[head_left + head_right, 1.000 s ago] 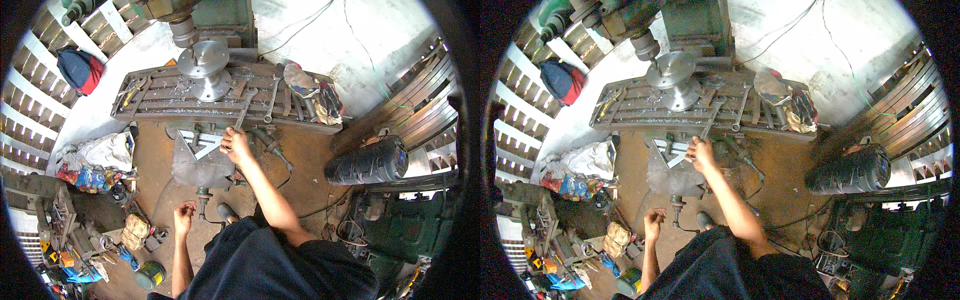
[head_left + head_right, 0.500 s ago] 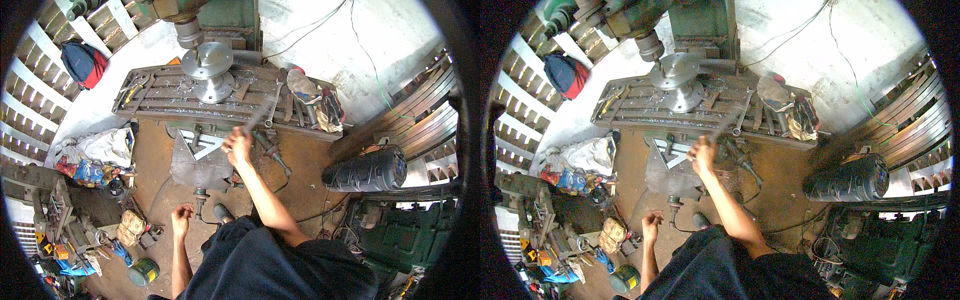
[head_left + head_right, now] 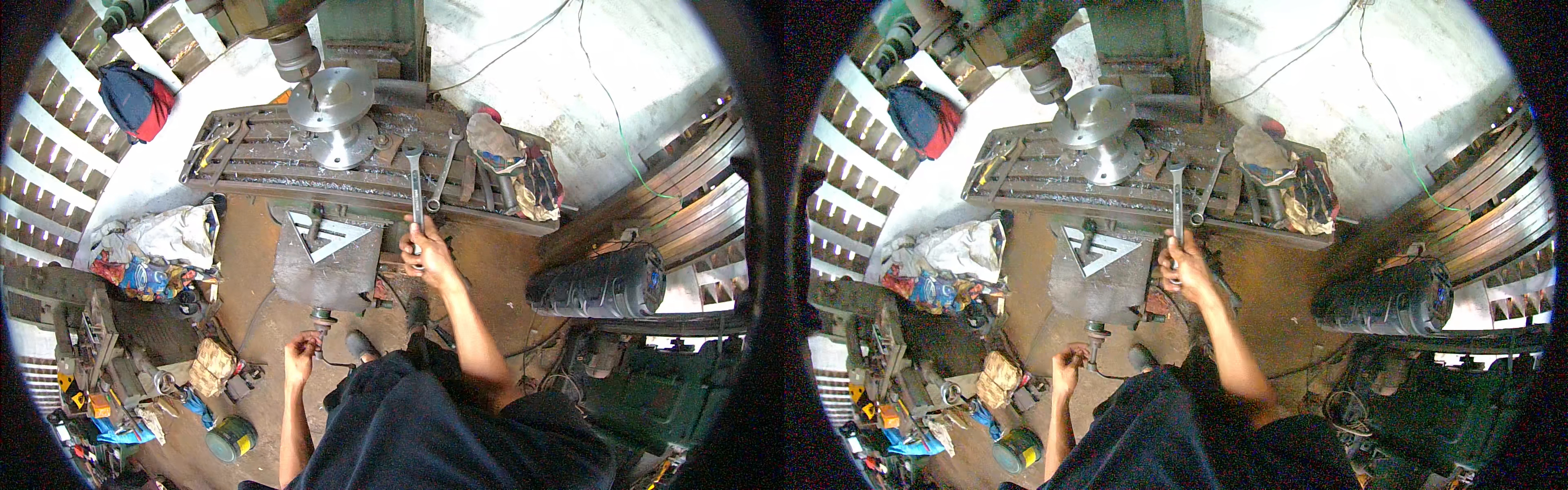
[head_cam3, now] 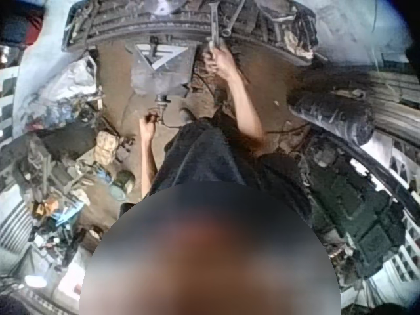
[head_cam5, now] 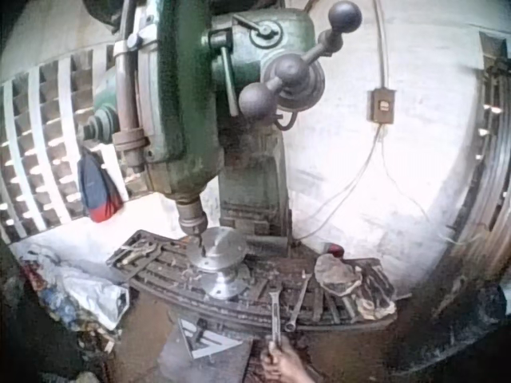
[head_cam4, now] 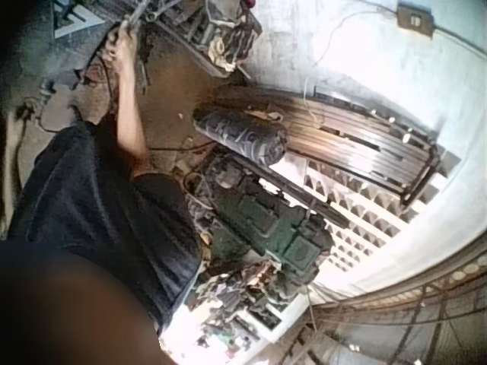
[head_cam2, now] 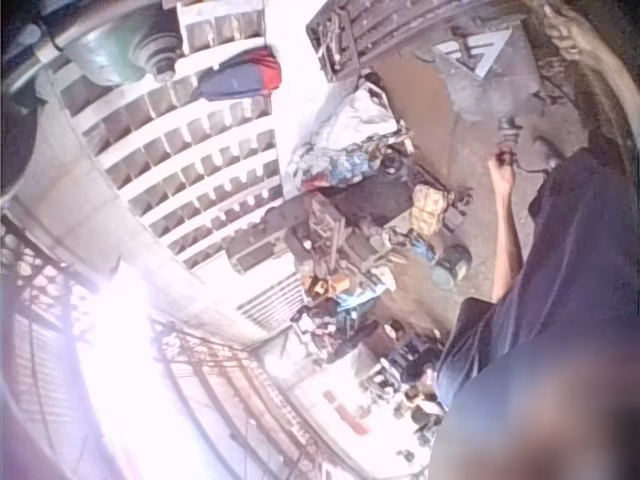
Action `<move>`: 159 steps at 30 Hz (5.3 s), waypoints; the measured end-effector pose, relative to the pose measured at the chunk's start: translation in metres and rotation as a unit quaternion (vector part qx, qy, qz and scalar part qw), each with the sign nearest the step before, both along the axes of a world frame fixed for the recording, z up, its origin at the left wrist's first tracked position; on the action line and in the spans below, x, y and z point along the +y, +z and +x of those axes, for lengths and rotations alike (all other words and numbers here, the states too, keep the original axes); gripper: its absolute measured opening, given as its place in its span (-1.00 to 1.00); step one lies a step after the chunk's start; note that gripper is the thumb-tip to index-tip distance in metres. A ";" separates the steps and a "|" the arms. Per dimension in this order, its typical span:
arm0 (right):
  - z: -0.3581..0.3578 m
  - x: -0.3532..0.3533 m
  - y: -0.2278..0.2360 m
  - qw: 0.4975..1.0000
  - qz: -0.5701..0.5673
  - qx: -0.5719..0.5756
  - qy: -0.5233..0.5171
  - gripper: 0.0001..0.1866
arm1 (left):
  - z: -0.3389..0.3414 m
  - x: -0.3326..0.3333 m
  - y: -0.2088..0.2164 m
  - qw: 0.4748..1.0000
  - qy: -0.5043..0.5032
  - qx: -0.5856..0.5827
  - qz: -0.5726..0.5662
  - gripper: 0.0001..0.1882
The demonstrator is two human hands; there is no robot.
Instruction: The person uses a wrench to tighten bolts on a drill press table, then places a spirit level on the table to check alignment. They repeatedly adjust the bolts and recheck the level until the bubble is centered.
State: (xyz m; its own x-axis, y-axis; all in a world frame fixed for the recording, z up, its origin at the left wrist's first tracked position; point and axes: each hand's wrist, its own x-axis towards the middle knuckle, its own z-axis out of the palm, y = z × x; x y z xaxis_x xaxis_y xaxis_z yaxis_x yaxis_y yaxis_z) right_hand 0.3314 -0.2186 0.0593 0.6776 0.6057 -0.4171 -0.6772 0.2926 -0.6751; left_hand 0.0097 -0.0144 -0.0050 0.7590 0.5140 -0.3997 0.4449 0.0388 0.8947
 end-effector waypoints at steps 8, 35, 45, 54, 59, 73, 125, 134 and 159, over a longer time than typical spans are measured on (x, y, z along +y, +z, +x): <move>0.074 -0.042 0.015 0.959 -0.162 -0.166 0.164 -0.69 | 0.004 -0.009 -0.002 1.000 0.010 0.015 0.015 -0.78; 0.221 -0.066 0.057 0.888 -0.228 -0.131 0.377 -0.63 | 0.008 -0.009 0.002 0.997 0.049 0.053 0.032 -0.83; 0.027 0.026 0.031 0.991 -0.096 -0.007 0.092 -0.68 | -0.012 -0.013 -0.001 0.997 0.053 0.041 0.030 -0.81; 0.093 0.003 0.074 0.935 -0.201 -0.143 0.255 -0.59 | -0.067 0.001 -0.006 0.990 0.133 0.038 0.023 -0.80; 0.043 0.008 0.073 0.991 -0.032 -0.004 0.131 -0.68 | -0.072 -0.002 -0.019 0.990 0.138 0.023 0.019 -0.83; 0.163 -0.064 0.082 0.878 -0.302 -0.246 0.277 -0.47 | -0.058 -0.018 -0.044 0.990 0.137 0.029 -0.011 -0.84; -0.008 0.090 0.039 0.991 0.016 0.091 -0.094 -0.65 | 0.010 -0.044 -0.016 0.993 0.094 0.058 0.046 -0.83; -0.028 0.149 0.037 0.969 0.127 0.127 -0.172 -0.61 | -0.013 -0.058 -0.020 0.994 0.093 0.059 0.014 -0.80; -0.010 0.035 0.019 0.987 -0.060 0.055 -0.138 -0.73 | -0.025 -0.046 -0.020 0.993 0.112 0.013 0.021 -0.79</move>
State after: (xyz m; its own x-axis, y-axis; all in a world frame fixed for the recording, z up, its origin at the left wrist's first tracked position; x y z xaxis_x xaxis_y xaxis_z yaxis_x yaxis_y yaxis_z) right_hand 0.3218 -0.1840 0.0785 0.7568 0.3462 -0.5544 -0.6536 0.3987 -0.6433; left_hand -0.0158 -0.0603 -0.0251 0.6138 0.6848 -0.3928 0.4525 0.1025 0.8858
